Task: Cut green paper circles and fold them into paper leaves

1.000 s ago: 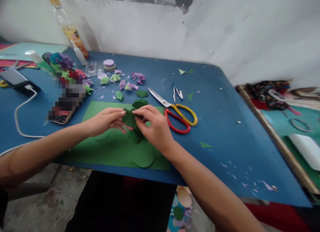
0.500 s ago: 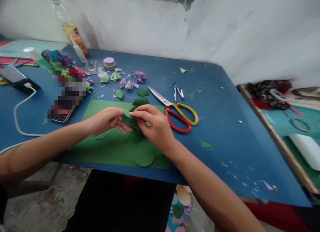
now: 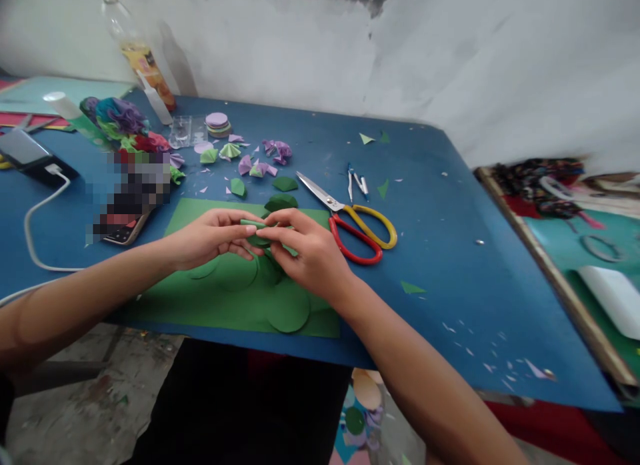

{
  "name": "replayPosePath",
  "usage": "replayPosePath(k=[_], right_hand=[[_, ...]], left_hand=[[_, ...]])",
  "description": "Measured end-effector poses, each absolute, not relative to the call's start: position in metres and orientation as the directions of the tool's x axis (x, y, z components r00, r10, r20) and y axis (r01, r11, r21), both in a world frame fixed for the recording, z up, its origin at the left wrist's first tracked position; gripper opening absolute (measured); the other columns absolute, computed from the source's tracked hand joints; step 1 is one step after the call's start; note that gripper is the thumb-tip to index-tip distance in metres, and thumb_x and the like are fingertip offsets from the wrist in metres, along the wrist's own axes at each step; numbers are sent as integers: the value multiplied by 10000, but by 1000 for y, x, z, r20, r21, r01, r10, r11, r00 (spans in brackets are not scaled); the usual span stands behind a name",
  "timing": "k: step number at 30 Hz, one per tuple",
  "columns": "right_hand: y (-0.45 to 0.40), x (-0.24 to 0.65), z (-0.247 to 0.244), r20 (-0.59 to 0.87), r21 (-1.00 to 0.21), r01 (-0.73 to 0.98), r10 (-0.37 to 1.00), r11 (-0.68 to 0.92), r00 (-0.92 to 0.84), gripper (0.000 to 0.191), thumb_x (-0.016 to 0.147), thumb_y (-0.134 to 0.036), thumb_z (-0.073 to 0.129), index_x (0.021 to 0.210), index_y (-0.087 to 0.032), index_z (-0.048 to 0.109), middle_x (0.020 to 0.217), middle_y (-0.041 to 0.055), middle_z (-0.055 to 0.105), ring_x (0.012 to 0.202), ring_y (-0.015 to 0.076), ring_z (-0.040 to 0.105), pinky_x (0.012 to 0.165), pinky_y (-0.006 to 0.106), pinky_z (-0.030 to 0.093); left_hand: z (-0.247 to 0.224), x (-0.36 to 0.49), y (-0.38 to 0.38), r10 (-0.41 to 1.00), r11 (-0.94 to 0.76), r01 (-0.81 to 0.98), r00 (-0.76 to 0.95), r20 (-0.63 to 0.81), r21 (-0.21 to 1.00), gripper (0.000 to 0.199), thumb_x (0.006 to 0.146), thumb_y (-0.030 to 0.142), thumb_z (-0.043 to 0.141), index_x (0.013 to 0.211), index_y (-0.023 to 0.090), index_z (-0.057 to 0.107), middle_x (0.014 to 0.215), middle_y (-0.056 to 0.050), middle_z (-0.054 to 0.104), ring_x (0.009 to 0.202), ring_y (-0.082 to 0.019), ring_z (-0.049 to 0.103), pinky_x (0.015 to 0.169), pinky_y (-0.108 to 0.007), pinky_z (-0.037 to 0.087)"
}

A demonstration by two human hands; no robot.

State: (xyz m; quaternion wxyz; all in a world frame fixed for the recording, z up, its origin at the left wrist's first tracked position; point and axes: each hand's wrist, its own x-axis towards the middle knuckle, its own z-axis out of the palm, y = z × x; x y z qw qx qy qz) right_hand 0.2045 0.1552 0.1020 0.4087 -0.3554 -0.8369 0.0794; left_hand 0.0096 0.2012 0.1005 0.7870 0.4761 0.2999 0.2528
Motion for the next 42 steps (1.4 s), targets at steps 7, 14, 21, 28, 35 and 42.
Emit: replayPosePath(k=[7,14,21,28,35,42], right_hand=[[155,207,103,602,-328,562,627,759,-496,247,865,-142,531,1031,-238,688,1058,86,627,901,179,626,717,318,588],[158,212,106,584,-262,533,572,804,-576,224,866,-154,537,1006,-214,702,1080,106,625,916,184,625,741,330,581],[160,217,111,540,-220,491,525,843,-658,220,869,-130,532,990,-168,711,1087,141,625,917,199,635,754,348,569],[158,206,108,419,-696,464,835,548,-356,233,846,-278,622,1037,-151,665,1040,102,648,840,166,654,663,273,571],[157,197,104,271,-863,402,952,305,-141,130,809,-275,658,810,-149,690,752,31,700,681,145,659,644,263,546],[157,198,105,381,-779,459,904,427,-193,66,793,-208,663,810,-153,694,758,34,699,663,137,646,615,257,538]], left_hand=[[104,9,200,698,439,-120,670,-253,891,105,850,150,614,948,134,648,750,-13,715,680,-116,699,658,-231,558],[103,10,200,683,455,-144,690,-240,879,111,837,126,624,946,129,648,712,-4,721,639,-104,700,629,-202,565],[102,9,200,680,403,-87,694,-235,911,176,793,146,679,967,127,655,699,-6,724,654,-112,702,639,-211,574],[97,12,202,759,137,-40,647,-78,990,184,802,161,650,982,124,636,733,0,715,703,-126,710,681,-232,573],[93,11,193,783,-215,126,615,94,968,135,862,207,572,976,136,584,547,52,609,525,-84,615,499,-173,454],[97,9,190,769,-423,254,609,196,870,138,869,211,544,969,134,599,756,-23,713,541,-69,587,486,-164,421]])
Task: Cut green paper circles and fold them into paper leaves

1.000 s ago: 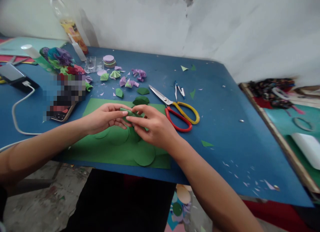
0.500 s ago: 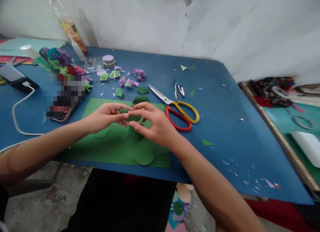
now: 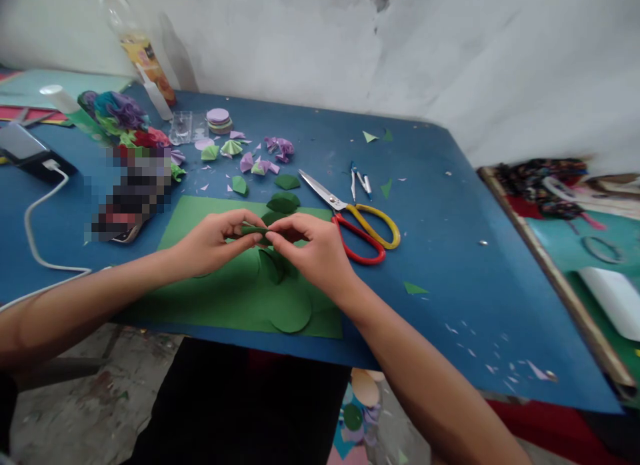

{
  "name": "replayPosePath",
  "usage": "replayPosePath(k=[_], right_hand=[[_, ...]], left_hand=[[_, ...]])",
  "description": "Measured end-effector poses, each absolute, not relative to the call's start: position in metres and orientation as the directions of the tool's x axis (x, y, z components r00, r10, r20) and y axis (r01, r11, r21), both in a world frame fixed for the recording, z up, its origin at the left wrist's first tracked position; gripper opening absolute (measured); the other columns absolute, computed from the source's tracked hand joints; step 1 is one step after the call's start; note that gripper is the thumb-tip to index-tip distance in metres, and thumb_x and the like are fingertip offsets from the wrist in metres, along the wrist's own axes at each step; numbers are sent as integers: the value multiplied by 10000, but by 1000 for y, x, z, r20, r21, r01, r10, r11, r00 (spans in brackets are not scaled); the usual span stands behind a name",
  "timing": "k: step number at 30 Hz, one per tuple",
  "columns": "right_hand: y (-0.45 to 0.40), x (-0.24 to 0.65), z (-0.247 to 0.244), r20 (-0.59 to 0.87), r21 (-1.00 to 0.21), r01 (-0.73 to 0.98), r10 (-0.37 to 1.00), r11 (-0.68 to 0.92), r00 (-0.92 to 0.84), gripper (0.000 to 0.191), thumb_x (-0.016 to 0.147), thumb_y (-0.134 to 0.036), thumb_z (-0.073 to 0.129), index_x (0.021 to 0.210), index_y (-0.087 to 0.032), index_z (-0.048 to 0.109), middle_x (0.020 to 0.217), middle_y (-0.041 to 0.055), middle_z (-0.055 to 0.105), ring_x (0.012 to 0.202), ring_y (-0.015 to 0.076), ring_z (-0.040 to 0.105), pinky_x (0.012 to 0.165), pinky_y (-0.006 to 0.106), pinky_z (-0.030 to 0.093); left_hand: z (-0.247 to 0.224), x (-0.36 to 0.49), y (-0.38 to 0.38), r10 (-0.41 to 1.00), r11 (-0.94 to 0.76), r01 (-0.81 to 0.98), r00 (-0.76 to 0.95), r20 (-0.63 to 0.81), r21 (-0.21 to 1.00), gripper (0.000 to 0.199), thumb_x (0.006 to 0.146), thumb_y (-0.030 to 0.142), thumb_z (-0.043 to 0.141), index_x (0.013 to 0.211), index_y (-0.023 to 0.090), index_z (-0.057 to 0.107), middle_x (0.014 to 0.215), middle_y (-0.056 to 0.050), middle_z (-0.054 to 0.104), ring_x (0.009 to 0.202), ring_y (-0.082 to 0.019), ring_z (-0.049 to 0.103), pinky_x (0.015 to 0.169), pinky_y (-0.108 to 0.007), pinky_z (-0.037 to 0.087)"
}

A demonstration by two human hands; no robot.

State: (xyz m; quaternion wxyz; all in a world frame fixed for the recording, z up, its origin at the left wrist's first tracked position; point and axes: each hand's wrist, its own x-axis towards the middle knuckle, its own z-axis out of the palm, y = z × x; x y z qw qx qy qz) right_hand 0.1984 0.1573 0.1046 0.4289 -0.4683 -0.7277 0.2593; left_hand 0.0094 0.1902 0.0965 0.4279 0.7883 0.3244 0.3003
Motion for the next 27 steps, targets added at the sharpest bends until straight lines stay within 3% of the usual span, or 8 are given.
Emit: replayPosePath(k=[4,7,12,16,19,23,27], right_hand=[[156,199,104,451,-661,530,846,531,-285,56,801,-168,637,807,-166,692,750,31,697,653,138,639,619,260,537],[154,198,104,478,-603,564,821,564,-311,74,801,-150,628,801,-175,698,786,39,726,700,160,672,665,276,549],[150,197,106,463,-637,585,856,503,-232,111,793,-133,643,804,-178,744,787,30,762,717,192,718,677,288,575],[151,199,107,483,-687,554,865,471,-137,236,812,-76,580,912,-196,757,854,16,768,776,188,728,735,294,593],[151,199,107,457,-725,523,881,448,-121,284,848,-107,552,1055,-203,721,926,25,760,840,180,722,787,306,588],[152,199,105,399,-800,467,915,376,-53,258,845,-213,613,1088,-205,701,913,39,750,800,183,714,741,322,595],[155,199,104,355,-847,415,935,332,-25,223,823,-242,642,1025,-175,708,870,55,740,760,183,700,689,319,591]], left_hand=[[98,9,190,715,-594,290,617,328,750,95,843,160,560,892,137,638,803,-19,724,707,-92,660,564,-140,468],[96,6,191,668,-687,325,634,389,650,113,847,176,568,854,142,675,742,-8,729,628,-88,652,519,-138,452],[93,4,195,589,-791,319,628,509,522,168,863,170,552,889,150,717,732,-21,748,581,-98,663,536,-158,476],[91,5,196,576,-797,257,596,560,546,277,881,124,489,1091,116,669,906,-73,756,708,-117,704,642,-180,527],[93,6,196,616,-751,256,603,506,609,344,890,134,461,1202,107,601,902,-70,754,681,-112,692,624,-194,533],[94,4,197,662,-704,301,607,440,643,294,893,211,497,1141,126,629,962,-80,742,719,-121,690,656,-218,553],[87,2,201,615,-755,314,644,455,576,362,824,287,631,1167,172,619,1115,-98,698,852,-169,683,702,-273,570]])
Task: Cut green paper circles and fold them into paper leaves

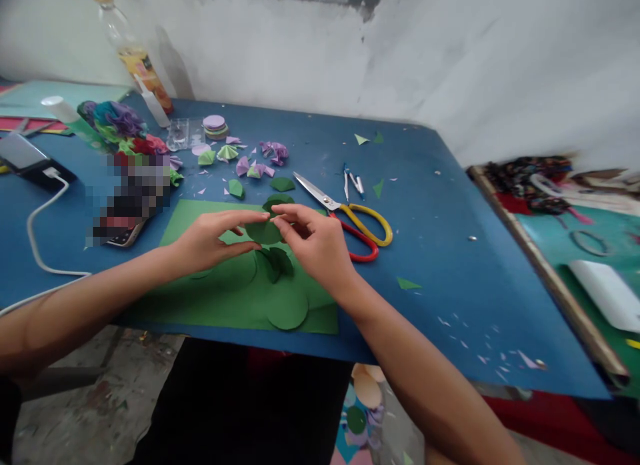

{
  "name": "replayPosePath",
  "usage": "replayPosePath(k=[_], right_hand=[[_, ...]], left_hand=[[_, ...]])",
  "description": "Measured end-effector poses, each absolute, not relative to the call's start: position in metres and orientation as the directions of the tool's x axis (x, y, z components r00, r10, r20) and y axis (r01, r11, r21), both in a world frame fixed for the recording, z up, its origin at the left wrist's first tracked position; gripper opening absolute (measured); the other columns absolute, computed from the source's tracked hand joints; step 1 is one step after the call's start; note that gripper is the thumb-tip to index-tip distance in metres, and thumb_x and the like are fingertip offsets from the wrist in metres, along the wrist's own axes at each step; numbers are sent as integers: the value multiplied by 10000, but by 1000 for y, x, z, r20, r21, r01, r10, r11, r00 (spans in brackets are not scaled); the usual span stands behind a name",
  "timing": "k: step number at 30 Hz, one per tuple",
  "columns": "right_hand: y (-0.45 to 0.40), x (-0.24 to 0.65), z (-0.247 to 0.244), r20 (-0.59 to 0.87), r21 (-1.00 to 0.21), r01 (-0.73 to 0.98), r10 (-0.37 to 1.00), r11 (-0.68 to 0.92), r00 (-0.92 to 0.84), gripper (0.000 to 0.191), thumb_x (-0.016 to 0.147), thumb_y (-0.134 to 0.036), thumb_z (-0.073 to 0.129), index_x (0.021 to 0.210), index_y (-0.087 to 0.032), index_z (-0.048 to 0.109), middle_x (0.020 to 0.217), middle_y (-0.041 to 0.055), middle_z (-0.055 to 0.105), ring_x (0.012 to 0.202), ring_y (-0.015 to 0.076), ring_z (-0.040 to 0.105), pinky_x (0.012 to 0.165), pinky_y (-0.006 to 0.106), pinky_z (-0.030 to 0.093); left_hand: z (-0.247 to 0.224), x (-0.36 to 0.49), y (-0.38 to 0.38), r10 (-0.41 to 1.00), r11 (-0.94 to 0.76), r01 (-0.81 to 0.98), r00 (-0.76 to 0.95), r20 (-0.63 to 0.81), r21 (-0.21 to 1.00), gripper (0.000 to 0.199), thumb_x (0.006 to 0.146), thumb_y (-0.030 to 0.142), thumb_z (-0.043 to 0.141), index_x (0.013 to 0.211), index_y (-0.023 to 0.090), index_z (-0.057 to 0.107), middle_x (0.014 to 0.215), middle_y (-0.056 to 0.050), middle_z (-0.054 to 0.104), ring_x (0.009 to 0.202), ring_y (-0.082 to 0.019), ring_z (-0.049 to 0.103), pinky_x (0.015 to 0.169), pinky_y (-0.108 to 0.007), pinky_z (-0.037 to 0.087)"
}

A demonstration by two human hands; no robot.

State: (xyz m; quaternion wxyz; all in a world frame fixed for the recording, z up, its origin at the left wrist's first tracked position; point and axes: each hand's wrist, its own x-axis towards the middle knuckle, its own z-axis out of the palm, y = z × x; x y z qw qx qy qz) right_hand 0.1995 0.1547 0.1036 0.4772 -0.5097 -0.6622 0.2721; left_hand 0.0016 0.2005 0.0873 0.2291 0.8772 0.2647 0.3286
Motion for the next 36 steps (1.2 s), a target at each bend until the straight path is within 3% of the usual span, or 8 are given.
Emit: replayPosePath(k=[3,10,15,21,26,29,32,36], right_hand=[[155,200,106,348,-843,416,935,341,-64,201,826,-245,638,997,-162,704,895,61,736,770,174,695,704,302,582],[156,200,108,384,-767,451,890,456,-247,372,743,-357,739,1057,-173,663,1050,86,702,937,216,667,777,325,573],[159,202,99,392,-746,477,885,465,-250,261,802,-163,621,1061,-178,655,1018,70,705,883,190,677,789,337,568],[158,201,102,384,-692,552,884,466,-266,173,847,-203,574,976,-167,685,921,66,721,817,186,670,740,309,545],[156,200,105,366,-665,610,900,432,-239,181,849,-316,588,880,-157,668,760,47,693,662,170,616,636,292,495],[156,200,105,360,-649,625,899,433,-250,196,844,-338,587,802,-154,641,695,33,655,608,151,573,591,270,453],[156,199,105,384,-623,643,890,446,-246,205,846,-316,573,711,-165,598,645,18,616,578,138,538,564,260,418],[156,199,104,446,-572,674,867,467,-223,189,847,-288,558,694,-179,577,609,4,589,555,133,517,546,256,402]], left_hand=[[85,2,200,608,-762,307,642,467,571,372,809,303,654,1157,172,631,1053,-92,713,837,-176,671,705,-289,567],[98,7,194,765,-453,235,597,240,860,348,780,323,655,1078,144,648,1020,-85,707,784,-141,652,620,-217,542],[97,7,195,764,-314,192,633,127,930,325,786,165,546,1103,144,610,1060,-83,674,842,-141,646,628,-216,524],[94,11,194,826,-237,148,550,119,960,150,838,254,540,878,137,626,751,-25,643,673,-110,597,604,-224,506],[93,12,193,884,-255,100,427,190,962,108,840,207,561,909,189,481,572,57,514,483,-65,463,447,-176,353],[91,9,193,865,-366,143,417,279,920,89,856,198,540,844,206,453,520,82,422,438,-54,384,416,-171,289],[91,9,193,811,-531,235,421,407,814,58,838,153,537,787,180,546,557,56,497,479,-50,447,455,-154,377],[91,9,192,741,-645,280,455,494,711,148,832,169,545,902,153,674,881,-44,720,682,-93,644,604,-178,542]])
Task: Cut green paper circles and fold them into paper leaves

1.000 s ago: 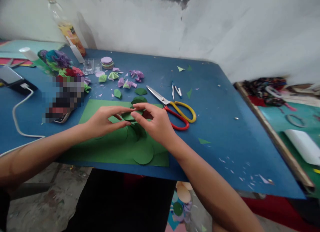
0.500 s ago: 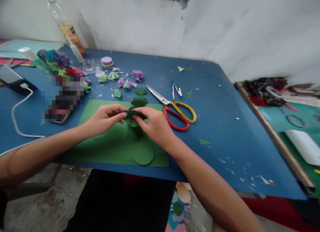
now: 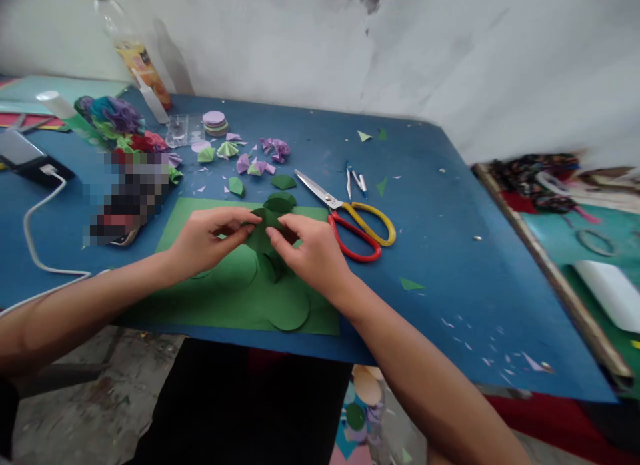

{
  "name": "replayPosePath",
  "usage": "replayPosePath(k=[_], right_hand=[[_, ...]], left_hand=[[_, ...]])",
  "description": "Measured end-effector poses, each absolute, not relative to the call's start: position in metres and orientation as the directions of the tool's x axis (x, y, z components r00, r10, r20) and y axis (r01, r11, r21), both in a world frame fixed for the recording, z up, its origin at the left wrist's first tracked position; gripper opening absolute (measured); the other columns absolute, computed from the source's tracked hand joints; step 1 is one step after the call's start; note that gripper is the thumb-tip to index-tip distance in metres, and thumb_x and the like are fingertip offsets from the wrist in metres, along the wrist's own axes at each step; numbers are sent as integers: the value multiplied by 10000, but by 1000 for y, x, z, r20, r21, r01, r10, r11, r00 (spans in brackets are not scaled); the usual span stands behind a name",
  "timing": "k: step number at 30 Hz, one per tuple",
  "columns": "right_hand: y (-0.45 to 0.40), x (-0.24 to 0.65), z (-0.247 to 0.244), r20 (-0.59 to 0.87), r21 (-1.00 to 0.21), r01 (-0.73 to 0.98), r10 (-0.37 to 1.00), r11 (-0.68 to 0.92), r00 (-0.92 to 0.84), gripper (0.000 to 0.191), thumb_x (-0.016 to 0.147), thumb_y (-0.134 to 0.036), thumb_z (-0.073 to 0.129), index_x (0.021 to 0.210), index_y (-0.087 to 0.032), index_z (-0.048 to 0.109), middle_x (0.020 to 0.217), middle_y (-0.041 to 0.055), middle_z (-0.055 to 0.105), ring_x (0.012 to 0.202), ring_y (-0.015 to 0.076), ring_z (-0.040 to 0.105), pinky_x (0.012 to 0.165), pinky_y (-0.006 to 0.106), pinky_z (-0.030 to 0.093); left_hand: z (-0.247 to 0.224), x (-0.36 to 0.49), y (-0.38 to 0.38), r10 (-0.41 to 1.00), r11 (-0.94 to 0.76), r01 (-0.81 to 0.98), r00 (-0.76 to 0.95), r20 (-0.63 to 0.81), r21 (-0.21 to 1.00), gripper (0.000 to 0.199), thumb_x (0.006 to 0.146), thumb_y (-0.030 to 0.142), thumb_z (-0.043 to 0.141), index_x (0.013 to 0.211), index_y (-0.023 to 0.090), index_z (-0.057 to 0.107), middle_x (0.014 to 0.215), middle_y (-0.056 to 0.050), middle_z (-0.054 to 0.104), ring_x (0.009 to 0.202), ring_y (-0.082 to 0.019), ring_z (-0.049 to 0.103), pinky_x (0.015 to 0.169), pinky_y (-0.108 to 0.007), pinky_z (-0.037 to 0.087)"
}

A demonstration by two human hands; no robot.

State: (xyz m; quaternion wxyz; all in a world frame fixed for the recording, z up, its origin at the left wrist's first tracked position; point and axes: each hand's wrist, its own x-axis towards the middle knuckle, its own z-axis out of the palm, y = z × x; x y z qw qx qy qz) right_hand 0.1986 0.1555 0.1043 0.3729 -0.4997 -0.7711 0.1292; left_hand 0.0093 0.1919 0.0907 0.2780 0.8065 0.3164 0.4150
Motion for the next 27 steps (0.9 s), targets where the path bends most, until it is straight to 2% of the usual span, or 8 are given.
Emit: replayPosePath(k=[4,10,14,18,22,25,27], right_hand=[[154,198,102,500,-512,699,835,499,-229,165,854,-272,544,724,-183,593,625,9,608,555,136,538,552,255,425],[153,198,100,538,-435,721,798,540,-272,158,870,-264,530,745,-195,598,656,25,639,567,145,566,562,263,451],[152,197,98,576,-337,727,742,598,-342,171,889,-246,511,753,-186,595,663,39,644,577,152,581,556,263,449],[150,196,96,566,-262,717,704,646,-428,167,906,-237,508,784,-182,607,684,48,661,599,161,606,579,267,465],[147,196,98,559,-225,713,688,664,-464,139,921,-246,508,848,-204,618,791,52,689,699,168,643,651,269,503],[147,196,100,604,-192,729,665,657,-440,132,920,-215,508,821,-205,595,887,74,683,808,176,646,708,272,511],[147,196,102,619,-204,736,668,645,-413,114,917,-212,515,816,-204,566,906,78,672,815,170,640,702,265,509]], left_hand=[[89,9,191,683,-713,267,474,556,648,208,837,170,545,974,153,701,990,-64,732,750,-106,685,634,-173,580],[87,9,189,620,-774,232,468,629,590,221,828,130,549,980,153,707,981,-72,741,747,-109,698,640,-167,587],[87,9,189,596,-794,229,473,649,563,216,837,115,535,966,131,706,951,-86,746,720,-106,697,637,-163,573],[86,8,189,612,-779,254,508,606,573,210,848,120,517,949,143,699,899,-60,752,678,-97,686,630,-166,557],[86,7,189,643,-734,285,583,497,616,214,877,144,497,1023,170,652,912,-23,746,681,-87,682,657,-170,549],[87,7,189,646,-703,271,630,431,658,232,899,153,472,1098,167,589,962,-28,739,776,-103,701,707,-183,550],[88,6,188,639,-689,255,656,402,678,238,914,158,447,1126,166,555,992,-38,735,859,-121,706,745,-199,550]])
